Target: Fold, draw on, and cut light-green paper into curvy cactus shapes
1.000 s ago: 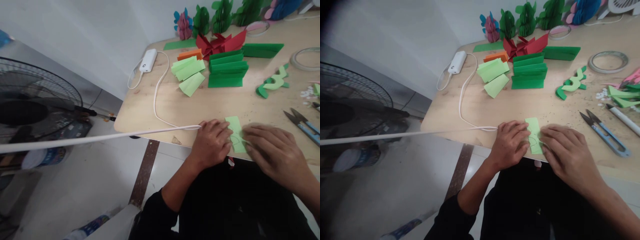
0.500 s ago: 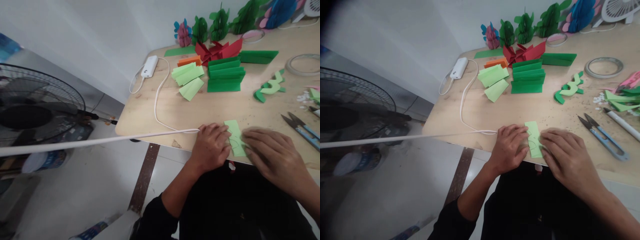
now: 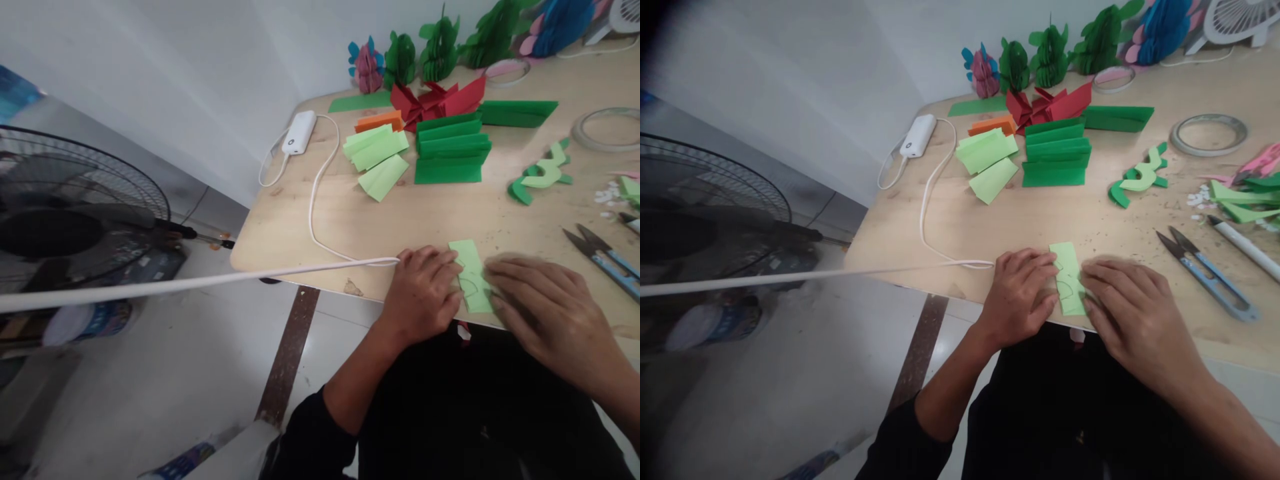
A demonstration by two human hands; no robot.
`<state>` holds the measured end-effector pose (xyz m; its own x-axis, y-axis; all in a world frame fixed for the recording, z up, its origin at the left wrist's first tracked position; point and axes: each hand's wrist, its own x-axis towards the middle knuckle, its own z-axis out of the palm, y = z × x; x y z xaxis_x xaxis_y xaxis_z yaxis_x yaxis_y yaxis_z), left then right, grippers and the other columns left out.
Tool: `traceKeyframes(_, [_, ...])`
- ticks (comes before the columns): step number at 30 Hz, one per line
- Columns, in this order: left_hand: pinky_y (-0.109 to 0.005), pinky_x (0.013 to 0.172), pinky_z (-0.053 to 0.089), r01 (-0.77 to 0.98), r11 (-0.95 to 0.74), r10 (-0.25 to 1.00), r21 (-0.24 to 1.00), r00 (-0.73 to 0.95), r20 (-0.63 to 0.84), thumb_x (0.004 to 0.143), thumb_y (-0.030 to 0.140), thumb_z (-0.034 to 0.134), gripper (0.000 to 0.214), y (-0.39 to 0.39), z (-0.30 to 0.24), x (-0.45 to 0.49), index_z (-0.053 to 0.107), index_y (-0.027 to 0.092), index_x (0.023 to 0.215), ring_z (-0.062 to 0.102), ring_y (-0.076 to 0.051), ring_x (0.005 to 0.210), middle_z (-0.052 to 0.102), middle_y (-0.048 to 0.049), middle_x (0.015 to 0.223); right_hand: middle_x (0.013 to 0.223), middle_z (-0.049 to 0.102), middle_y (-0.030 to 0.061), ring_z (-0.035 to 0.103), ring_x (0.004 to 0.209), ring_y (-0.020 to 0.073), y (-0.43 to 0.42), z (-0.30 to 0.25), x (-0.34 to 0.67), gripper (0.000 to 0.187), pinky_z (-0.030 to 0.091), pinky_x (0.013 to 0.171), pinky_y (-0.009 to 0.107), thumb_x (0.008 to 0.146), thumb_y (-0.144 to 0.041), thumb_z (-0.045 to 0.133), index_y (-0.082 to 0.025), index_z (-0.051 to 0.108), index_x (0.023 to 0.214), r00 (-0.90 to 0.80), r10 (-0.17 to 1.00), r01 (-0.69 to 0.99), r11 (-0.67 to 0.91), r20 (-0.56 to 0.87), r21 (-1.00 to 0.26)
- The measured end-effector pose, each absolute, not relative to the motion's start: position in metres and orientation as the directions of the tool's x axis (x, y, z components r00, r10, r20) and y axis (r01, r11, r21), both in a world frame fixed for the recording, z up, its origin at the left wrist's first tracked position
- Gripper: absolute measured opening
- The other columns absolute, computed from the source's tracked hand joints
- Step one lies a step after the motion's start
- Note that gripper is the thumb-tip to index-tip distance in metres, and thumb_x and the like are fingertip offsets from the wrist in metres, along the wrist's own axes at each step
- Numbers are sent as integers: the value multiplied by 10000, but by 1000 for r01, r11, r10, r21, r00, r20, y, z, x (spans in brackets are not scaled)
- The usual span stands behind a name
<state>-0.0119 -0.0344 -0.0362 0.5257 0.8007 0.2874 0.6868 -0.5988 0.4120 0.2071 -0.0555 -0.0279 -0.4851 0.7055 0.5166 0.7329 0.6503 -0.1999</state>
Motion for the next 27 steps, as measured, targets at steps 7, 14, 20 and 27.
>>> traceKeyframes(7, [-457,1094,357,675,-603,798,426,515,313,942,304,499,309,-34,-37,-11,644,168,1177,503,-266,1297,655,-67,1380,1135,731,159,664,1099,323,-55,-28,207,228,472,873,464,910,-188,611,-154,643,1133,-493,701,725,658,515,-203])
traceKeyframes(14, [-464,1104,361,686,-603,798,408,534,281,928,307,524,333,-33,-36,-12,639,158,1202,491,-264,1302,647,-73,1384,1151,740,101,658,1128,310,-56,-29,209,287,480,876,466,908,-213,607,-238,629,1193,-475,734,729,637,486,-250])
traceKeyframes(20, [-476,1091,374,703,-592,804,395,546,233,919,314,543,339,-33,-34,-12,641,176,1213,488,-276,1304,639,-78,1392,1161,735,94,655,1136,307,-56,-31,210,308,479,895,467,901,-217,612,-252,630,1207,-476,736,726,638,482,-257])
traceKeyframes(27, [-437,1103,354,690,-600,800,405,523,294,940,317,505,324,-33,-36,-11,650,169,1189,501,-254,1295,650,-42,1389,1171,731,111,654,1132,309,-56,-31,211,276,481,897,469,906,-223,611,-223,631,1181,-488,724,719,650,487,-247])
